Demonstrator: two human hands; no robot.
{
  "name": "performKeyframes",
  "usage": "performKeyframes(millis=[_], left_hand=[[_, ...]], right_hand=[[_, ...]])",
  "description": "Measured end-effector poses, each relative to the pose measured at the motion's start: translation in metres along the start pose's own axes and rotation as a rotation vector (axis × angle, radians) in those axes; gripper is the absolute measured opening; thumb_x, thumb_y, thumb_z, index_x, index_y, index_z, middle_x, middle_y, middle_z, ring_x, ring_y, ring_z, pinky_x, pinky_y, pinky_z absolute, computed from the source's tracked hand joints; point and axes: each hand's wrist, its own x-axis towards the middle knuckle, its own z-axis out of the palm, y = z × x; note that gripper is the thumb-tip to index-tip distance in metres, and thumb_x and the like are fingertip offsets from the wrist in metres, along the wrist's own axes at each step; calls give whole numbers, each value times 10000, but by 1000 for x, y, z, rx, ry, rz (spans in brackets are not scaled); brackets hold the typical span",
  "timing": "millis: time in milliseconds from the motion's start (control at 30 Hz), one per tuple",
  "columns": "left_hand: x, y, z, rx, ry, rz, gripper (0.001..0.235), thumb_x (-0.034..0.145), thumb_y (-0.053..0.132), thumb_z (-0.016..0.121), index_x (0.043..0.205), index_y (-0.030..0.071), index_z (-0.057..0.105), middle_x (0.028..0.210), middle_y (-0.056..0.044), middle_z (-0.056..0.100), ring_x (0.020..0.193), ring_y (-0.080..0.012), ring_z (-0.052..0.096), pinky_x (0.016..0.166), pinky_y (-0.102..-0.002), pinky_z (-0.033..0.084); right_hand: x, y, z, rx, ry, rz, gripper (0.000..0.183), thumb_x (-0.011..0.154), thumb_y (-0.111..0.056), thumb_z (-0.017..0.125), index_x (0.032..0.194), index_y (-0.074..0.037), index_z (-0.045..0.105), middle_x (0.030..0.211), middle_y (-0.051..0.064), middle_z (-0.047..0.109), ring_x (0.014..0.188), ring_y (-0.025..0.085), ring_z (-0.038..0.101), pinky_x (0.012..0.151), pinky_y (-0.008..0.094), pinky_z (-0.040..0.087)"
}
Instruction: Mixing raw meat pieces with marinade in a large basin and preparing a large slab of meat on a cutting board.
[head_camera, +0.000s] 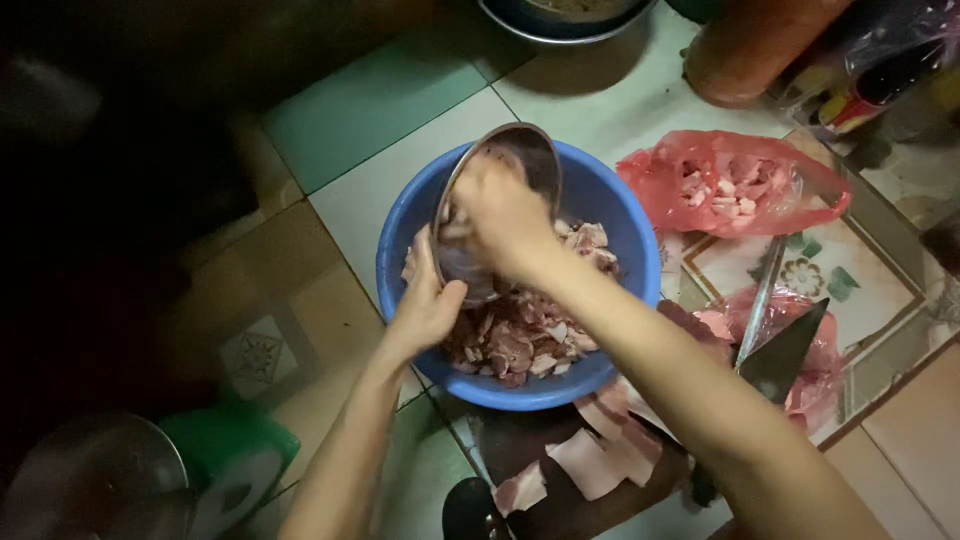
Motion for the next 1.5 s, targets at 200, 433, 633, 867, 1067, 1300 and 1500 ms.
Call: performKeyframes(millis=[200, 433, 633, 867, 1067, 1300, 1500], left_hand=[[5, 34, -28, -402, -128, -326, 813, 803, -27, 499, 1563, 58, 221, 1445, -233, 516, 1346, -328, 521, 1108, -395, 432], [-13, 20, -16, -240, 87, -109, 804, 792, -126, 475, 1551, 13, 248, 1484, -298, 482, 1420, -404, 476, 1185, -467, 369], [-8, 39, -32, -218, 221, -189, 708, 835, -103, 439, 1515, 22, 291, 1407, -308, 549, 1355, -427, 579, 1148, -501, 462], [-10, 45, -13, -213, 125, -139, 733, 822, -86, 496, 1515, 33, 289, 1336, -261, 609, 1274, -406, 614, 1123, -483, 442], [3, 32, -7, -27, 194, 5, 707, 806, -95, 546, 1474, 71, 388, 1396, -268, 600, 1312, -437, 576, 1129, -489, 425], [6, -40, -21, -762, 253, -427, 456, 886, -69, 479, 1338, -56, 545, 1293, -165, 653, 1173, -318, 643, 1010, -402, 535], [-14, -39, -19, -1004, 135, -637, 290, 848, -70, 493, 1085, -129, 649, 1019, -169, 728, 833, -245, 756, 753, -355, 668]], right_hand=[[-32, -21, -6, -210, -103, -507, 157, 906, -206, 607, 989, -80, 650, 1208, 146, 608, 1109, 328, 597, 826, 398, 564], [-54, 30, 12, -534, -356, -465, 172, 851, -269, 590, 931, -153, 689, 1014, 83, 619, 1044, 269, 615, 857, 467, 563], [-29, 35, -28, -552, -385, 14, 215, 932, -145, 585, 1088, -18, 660, 1005, 151, 634, 897, 280, 662, 630, 401, 580], [-12, 32, 5, -450, -55, 89, 282, 870, -157, 650, 1104, 1, 625, 1079, 204, 628, 934, 321, 645, 629, 394, 577], [-63, 16, 59, -532, -436, -25, 299, 924, -176, 597, 1168, -6, 625, 1114, 194, 648, 948, 328, 660, 678, 442, 586], [-75, 14, 2, -397, -830, 224, 371, 943, -102, 568, 1305, -22, 558, 1242, 210, 612, 1140, 375, 629, 790, 595, 585], [-25, -11, -66, -218, -738, 348, 393, 900, -94, 606, 1275, -194, 665, 1367, 170, 565, 1244, 366, 587, 1039, 467, 518]])
